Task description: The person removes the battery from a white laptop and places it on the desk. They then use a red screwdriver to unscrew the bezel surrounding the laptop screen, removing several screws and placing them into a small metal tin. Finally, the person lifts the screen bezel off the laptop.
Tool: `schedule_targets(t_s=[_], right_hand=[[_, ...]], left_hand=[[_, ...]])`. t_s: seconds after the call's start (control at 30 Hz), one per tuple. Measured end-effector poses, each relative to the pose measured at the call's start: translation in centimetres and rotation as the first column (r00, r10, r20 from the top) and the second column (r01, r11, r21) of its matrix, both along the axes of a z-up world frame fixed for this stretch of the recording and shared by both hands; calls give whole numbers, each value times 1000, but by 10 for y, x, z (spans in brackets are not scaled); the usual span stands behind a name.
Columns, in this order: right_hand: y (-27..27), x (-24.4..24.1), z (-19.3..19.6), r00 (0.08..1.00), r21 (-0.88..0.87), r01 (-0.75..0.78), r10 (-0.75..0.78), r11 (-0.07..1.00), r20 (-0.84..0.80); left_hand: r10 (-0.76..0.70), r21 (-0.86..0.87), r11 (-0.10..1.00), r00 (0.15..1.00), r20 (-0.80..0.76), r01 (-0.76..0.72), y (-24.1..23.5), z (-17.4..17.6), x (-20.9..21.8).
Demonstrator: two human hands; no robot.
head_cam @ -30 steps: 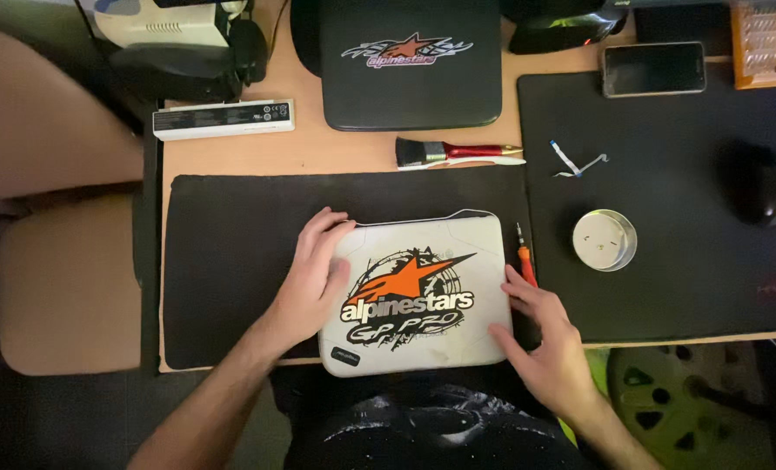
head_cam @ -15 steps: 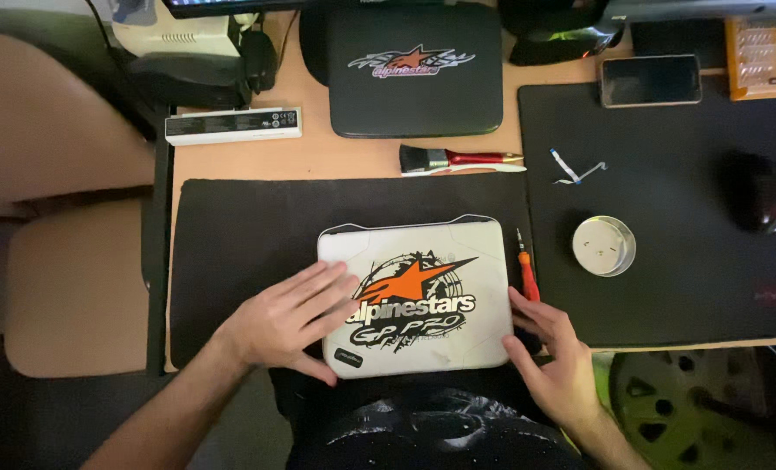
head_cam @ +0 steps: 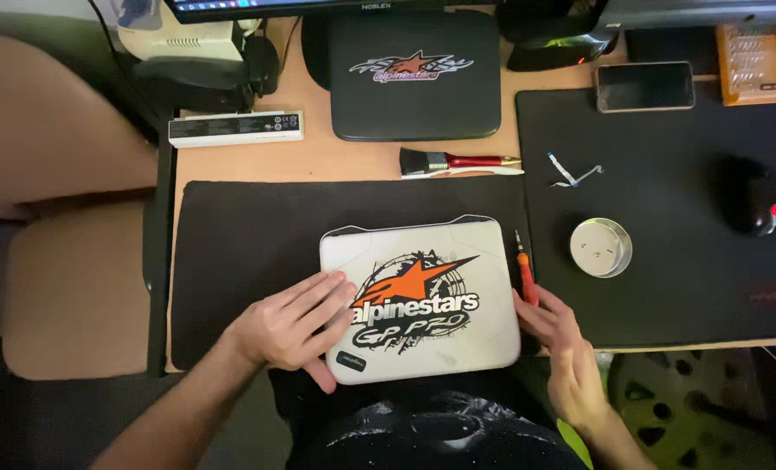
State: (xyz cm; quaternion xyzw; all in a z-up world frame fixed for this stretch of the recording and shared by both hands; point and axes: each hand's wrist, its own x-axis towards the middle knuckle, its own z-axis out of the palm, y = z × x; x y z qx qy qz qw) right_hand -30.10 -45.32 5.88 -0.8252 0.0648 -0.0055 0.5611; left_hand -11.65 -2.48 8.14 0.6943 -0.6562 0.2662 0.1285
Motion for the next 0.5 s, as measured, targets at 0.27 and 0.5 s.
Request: schedule_targets(t_s=[0.27,0.5], right_hand=[[-23,-12,-46,976,-148,89,-116,985,-185],[2,0,-35,991,-436,27,33,899,130]], left_hand=[[-18,-365,919,910,-413,-147,-33,15,6],[375,17,601,263,-889,-799,-28,-35,88]])
